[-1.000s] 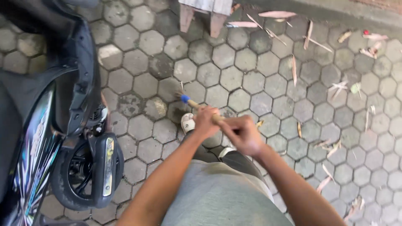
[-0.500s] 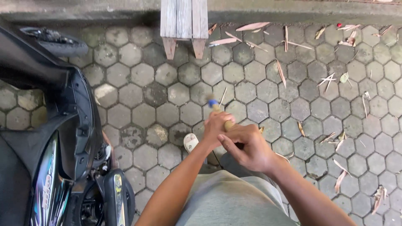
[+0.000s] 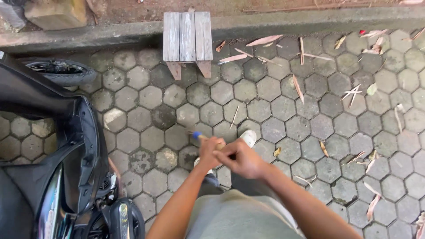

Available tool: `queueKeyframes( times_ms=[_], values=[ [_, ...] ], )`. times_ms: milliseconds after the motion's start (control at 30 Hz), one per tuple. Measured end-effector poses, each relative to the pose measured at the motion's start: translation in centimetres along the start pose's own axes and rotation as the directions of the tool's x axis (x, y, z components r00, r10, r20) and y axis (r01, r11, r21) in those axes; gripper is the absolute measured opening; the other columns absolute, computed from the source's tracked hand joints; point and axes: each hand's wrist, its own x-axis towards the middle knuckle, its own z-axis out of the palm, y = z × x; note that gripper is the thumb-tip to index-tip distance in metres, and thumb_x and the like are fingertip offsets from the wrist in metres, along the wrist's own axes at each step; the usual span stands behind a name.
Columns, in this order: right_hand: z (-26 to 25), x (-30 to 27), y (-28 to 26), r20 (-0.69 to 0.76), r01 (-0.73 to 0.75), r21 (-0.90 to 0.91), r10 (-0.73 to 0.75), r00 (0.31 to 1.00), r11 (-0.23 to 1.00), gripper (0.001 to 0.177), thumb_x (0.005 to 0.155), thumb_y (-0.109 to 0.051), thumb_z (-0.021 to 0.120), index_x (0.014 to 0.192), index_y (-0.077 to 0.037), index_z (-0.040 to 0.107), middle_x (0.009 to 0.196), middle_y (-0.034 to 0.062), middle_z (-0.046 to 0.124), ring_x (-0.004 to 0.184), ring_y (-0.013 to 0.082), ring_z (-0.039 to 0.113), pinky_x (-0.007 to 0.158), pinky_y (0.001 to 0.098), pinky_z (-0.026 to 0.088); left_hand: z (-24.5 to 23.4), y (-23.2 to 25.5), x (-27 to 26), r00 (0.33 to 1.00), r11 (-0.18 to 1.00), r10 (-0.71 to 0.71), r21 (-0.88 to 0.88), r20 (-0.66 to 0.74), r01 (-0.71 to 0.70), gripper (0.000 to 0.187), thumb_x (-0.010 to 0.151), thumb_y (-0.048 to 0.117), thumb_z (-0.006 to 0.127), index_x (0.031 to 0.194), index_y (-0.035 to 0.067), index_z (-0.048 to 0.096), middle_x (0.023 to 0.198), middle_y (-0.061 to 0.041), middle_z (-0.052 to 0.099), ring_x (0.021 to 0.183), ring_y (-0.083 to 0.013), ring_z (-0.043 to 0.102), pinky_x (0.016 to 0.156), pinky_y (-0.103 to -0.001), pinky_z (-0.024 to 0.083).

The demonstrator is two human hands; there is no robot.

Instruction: Sweep dry leaves and debris from a paved outdoor area using a long-handled brush.

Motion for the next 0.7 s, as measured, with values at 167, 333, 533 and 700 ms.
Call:
queueKeyframes(
  times_ms=[167, 333, 533, 700],
  values=[
    [-11.8, -3.6, 0.7, -0.063, -0.178, -0.118, 0.171, 0.983, 0.977, 0.041, 0.098, -0.019, 0.067, 0.066, 0.004, 0.055, 0.054, 0.013, 0.041, 0.05, 0.0188, 0.035, 0.048, 0.0384, 0.036, 5.7, 10.2, 7.4, 0.981, 0.974, 0.14, -0.159, -0.132, -0.161, 0.023, 0.074, 0.032, 0.076, 0.081, 0.013, 0.065, 0.092, -0.009, 0.067, 0.094, -0.0363, 0.057, 0.086, -0.049, 0.042],
    [-19.6, -4.0, 1.0, -0.168, -0.219, -0.199, 0.187, 0.968, 0.955, 0.036, 0.093, -0.018, 0.069, 0.066, 0.003, 0.059, 0.052, 0.0136, 0.05, 0.045, 0.0225, 0.042, 0.047, 0.0387, 0.039, 9.3, 18.2, 16.5, 0.923, 0.882, 0.383, -0.279, -0.049, -0.381, 0.021, 0.075, 0.03, 0.073, 0.081, 0.012, 0.066, 0.086, -0.01, 0.066, 0.088, -0.0333, 0.061, 0.089, -0.046, 0.044],
    [-24.8, -3.1, 1.2, -0.2, 0.016, -0.323, -0.085, 0.976, 0.946, 0.035, 0.093, -0.015, 0.07, 0.064, 0.001, 0.059, 0.056, 0.014, 0.053, 0.049, 0.0283, 0.049, 0.05, 0.0394, 0.041, 9.7, 23.0, 23.5, 0.882, 0.77, 0.47, -0.505, 0.036, -0.39, 0.016, 0.086, 0.028, 0.061, 0.086, 0.013, 0.066, 0.084, -0.008, 0.066, 0.086, -0.0288, 0.065, 0.08, -0.039, 0.048],
    [-26.8, 0.2, 0.0, -0.25, -0.04, -0.229, -0.019, 0.968, 0.973, 0.035, 0.092, -0.013, 0.07, 0.062, 0.001, 0.058, 0.052, 0.0138, 0.05, 0.044, 0.0262, 0.042, 0.046, 0.0388, 0.038, 4.8, 22.7, 24.5, 0.901, 0.825, 0.425, -0.374, -0.086, -0.424, 0.014, 0.08, 0.026, 0.069, 0.081, 0.012, 0.065, 0.079, -0.007, 0.067, 0.083, -0.0306, 0.063, 0.086, -0.042, 0.044]
  ],
)
